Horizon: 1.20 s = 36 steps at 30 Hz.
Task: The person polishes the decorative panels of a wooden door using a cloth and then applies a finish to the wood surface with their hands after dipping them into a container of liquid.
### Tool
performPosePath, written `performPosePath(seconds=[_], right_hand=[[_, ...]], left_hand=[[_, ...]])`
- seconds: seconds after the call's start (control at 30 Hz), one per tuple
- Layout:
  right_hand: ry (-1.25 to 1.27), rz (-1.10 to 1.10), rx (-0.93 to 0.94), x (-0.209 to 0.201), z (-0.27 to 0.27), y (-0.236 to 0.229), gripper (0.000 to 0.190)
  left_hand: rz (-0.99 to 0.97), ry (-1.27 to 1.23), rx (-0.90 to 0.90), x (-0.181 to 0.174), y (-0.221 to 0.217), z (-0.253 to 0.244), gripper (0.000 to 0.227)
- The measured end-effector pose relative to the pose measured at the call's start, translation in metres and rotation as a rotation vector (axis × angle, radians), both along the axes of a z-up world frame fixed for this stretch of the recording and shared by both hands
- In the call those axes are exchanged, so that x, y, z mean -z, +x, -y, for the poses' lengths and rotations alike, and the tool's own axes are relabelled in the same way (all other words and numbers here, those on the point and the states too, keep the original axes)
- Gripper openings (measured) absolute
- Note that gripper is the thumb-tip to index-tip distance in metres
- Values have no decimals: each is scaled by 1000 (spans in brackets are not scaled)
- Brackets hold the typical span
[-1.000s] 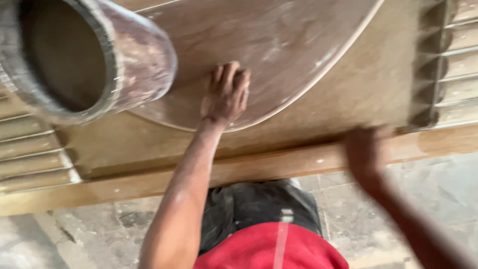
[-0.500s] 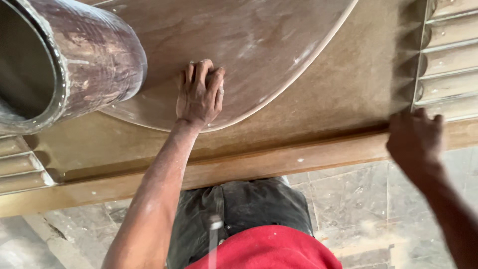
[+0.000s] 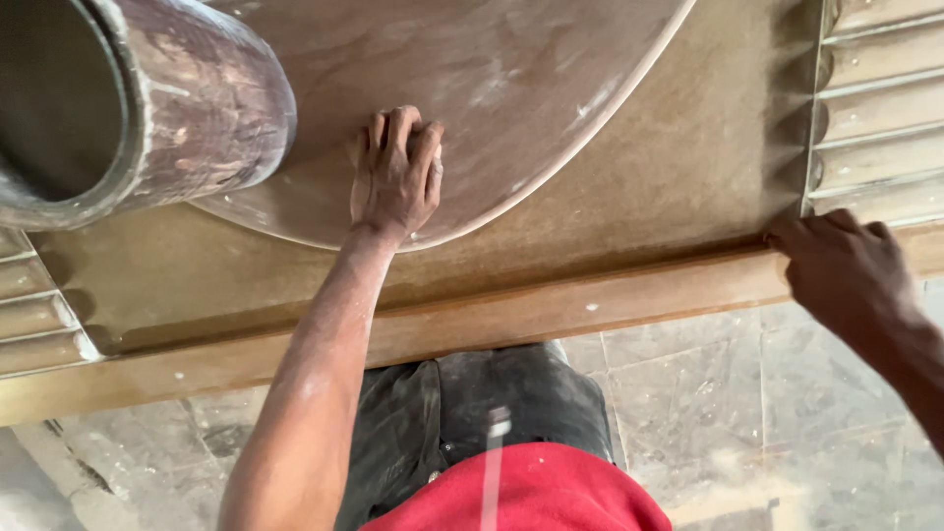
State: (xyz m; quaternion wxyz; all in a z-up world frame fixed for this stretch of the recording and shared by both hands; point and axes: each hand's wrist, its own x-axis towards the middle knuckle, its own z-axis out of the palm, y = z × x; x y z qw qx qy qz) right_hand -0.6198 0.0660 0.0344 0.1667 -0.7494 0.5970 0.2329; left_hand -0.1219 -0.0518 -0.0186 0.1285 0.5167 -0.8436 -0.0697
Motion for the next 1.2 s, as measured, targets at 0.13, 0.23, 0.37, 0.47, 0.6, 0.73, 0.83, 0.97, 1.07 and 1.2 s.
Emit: performPosePath(seconds=[0.13, 0.23, 0.37, 0.47, 0.6, 0.73, 0.83, 0.97, 1.07, 1.2], right_hand=[[-388, 657, 83, -11, 6, -21, 33], [-510, 560, 184, -25, -7, -7, 37], [-568, 460, 230, -26, -32, 35, 41], [-525, 434, 150, -13, -38, 47, 45], [-502, 435, -77, -4, -12, 28, 44], [-313, -87, -335, -26, 20, 12, 44], [-157, -549, -815, -29, 22, 13, 52], [13, -556, -1069, -27, 28, -1, 52], [347, -540, -1072, -7, 67, -9, 36], [170, -482, -1010, 29, 118, -22, 34]], left_hand=[[-17, 5, -9, -1, 0, -1, 27], [-40, -16, -5, -1, 1, -1, 26], [-26, -37, 5, 0, -1, 0, 26], [-18, -21, 13, 0, 1, 0, 26], [-6, -32, 14, 3, 1, 1, 26], [-3, -45, 9, 8, 2, 1, 22], [25, -41, 6, 11, 4, -3, 22], [35, -64, -4, 16, 2, 1, 23], [60, -77, 0, 18, 4, 1, 23], [62, -62, 4, 21, 5, 1, 23]])
